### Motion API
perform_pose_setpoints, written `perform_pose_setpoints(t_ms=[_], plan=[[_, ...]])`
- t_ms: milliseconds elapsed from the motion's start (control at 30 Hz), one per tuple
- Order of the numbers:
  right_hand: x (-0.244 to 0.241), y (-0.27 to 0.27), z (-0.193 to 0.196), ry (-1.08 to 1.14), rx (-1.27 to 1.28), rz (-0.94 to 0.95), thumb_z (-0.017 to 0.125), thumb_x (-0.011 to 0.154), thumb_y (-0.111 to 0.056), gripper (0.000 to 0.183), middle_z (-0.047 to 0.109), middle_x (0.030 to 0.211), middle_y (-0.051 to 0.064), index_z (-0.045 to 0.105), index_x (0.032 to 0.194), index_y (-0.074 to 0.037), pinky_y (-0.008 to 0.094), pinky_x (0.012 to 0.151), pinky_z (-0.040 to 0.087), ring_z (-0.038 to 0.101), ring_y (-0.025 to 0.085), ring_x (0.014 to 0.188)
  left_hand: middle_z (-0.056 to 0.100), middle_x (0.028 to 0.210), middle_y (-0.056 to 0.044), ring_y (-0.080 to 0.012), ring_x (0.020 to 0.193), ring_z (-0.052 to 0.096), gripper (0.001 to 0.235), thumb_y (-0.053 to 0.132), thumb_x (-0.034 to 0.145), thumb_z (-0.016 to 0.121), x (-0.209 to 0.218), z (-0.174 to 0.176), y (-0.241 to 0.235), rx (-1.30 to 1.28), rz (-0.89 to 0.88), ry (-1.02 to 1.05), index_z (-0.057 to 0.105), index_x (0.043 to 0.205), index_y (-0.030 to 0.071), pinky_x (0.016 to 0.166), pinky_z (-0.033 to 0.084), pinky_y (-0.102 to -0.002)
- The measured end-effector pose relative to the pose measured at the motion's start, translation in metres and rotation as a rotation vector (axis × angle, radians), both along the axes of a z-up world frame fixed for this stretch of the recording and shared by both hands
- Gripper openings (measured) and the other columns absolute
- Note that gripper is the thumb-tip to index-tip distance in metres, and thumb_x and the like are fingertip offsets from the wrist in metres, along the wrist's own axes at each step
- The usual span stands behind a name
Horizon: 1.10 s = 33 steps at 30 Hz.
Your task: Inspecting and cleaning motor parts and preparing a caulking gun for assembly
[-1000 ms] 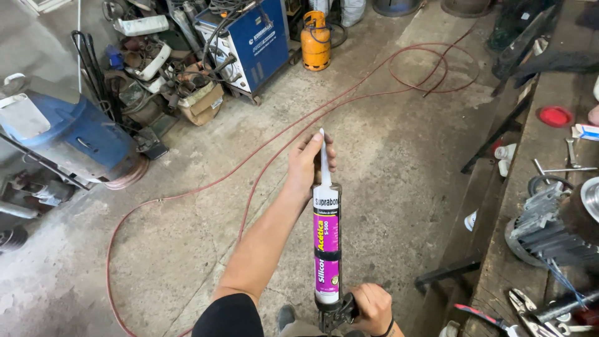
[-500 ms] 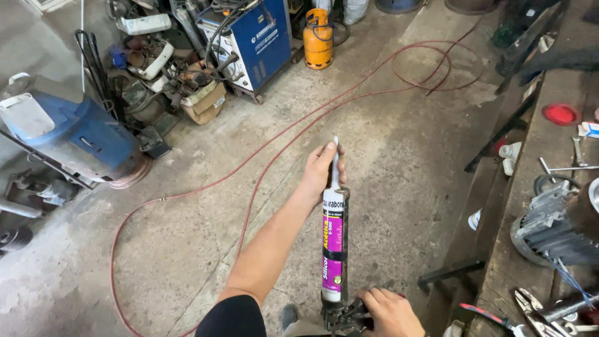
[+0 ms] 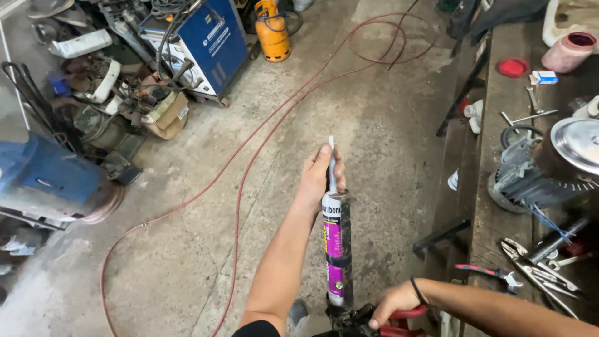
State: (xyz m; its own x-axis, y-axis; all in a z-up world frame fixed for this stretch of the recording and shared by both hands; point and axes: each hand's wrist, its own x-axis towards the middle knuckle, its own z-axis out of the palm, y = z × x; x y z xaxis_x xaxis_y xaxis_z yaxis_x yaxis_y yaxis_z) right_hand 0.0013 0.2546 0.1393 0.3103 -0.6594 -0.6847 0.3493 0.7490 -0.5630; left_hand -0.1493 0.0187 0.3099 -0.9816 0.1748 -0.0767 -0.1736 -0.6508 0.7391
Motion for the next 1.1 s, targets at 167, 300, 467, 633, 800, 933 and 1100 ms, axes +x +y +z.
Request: perform_pose_setpoints(t_ms=[167,300,467,633,800,933,1100], plan=[[0.028,0.0,0.048,0.24,-0.182,-0.164,0.075,0.09,-0.051,0.038,0.06,0.071,-0.007,0.063,0.087,-0.015,0.019,0.053,0.037,0.053,0.003,0.06,0.052,0.062,-0.003,-0.0164,0.04,0.055,0.03,0.038,0.107,0.053,0.009,0.008,0.013,0.037,-0.039,0.007,0.056,0.097,0.01,0.035,0.043,-0.028],[0.048,-0.002,0.047,0.35,-0.184,-0.188,0.072,0.083,-0.061,0.052,0.057,0.077,-0.01,0.066,0.108,-0.016,0.019,0.052,0.034,0.049,0.001,0.063,0.052,0.064,-0.003,-0.017,0.043,0.056,0.033,0.041,0.105,0.053,0.024,0.018,0.017,0.041,-0.115,0.052,0.055,0.098,0.009,0.04,0.044,-0.027],[0.055,-0.007,0.046,0.391,-0.207,-0.281,0.073,0.084,-0.067,0.053,0.051,0.063,-0.008,0.056,0.074,-0.018,0.025,0.05,0.027,0.043,0.004,0.055,0.052,0.064,-0.003,-0.0166,0.044,0.055,0.031,0.039,0.107,0.052,0.023,0.015,0.014,0.031,-0.108,0.058,0.056,0.099,0.009,0.04,0.043,-0.026],[0.056,-0.005,0.033,0.518,-0.17,-0.21,0.067,0.083,-0.076,0.06,0.056,0.057,-0.007,0.065,0.074,-0.016,0.028,0.047,0.031,0.049,0.005,0.051,0.051,0.063,-0.003,-0.0171,0.042,0.054,0.032,0.039,0.105,0.053,0.02,0.005,0.008,0.018,-0.083,0.046,0.055,0.097,0.008,0.039,0.043,-0.027],[0.067,-0.007,0.021,0.465,-0.253,-0.296,0.066,0.08,-0.079,0.065,0.058,0.062,-0.005,0.066,0.076,-0.014,0.026,0.052,0.031,0.05,0.006,0.056,0.051,0.063,-0.004,-0.0176,0.042,0.056,0.032,0.04,0.106,0.052,0.017,-0.016,-0.006,0.033,-0.044,0.004,0.056,0.098,0.009,0.037,0.043,-0.027],[0.074,-0.012,0.015,0.398,-0.328,-0.388,0.067,0.081,-0.076,0.065,0.06,0.066,-0.004,0.065,0.074,-0.012,0.025,0.055,0.031,0.049,0.006,0.061,0.051,0.063,-0.004,-0.0178,0.041,0.054,0.032,0.04,0.105,0.053,0.019,-0.021,-0.013,0.044,-0.021,0.0,0.055,0.097,0.009,0.037,0.041,-0.028],[0.086,-0.013,0.013,0.375,-0.298,-0.399,0.063,0.083,-0.075,0.07,0.067,0.061,0.003,0.073,0.076,-0.006,0.023,0.047,0.032,0.057,0.008,0.051,0.051,0.062,-0.005,-0.0183,0.04,0.053,0.031,0.039,0.105,0.054,0.03,-0.014,-0.016,0.07,0.003,-0.053,0.057,0.096,0.01,0.037,0.039,-0.028]])
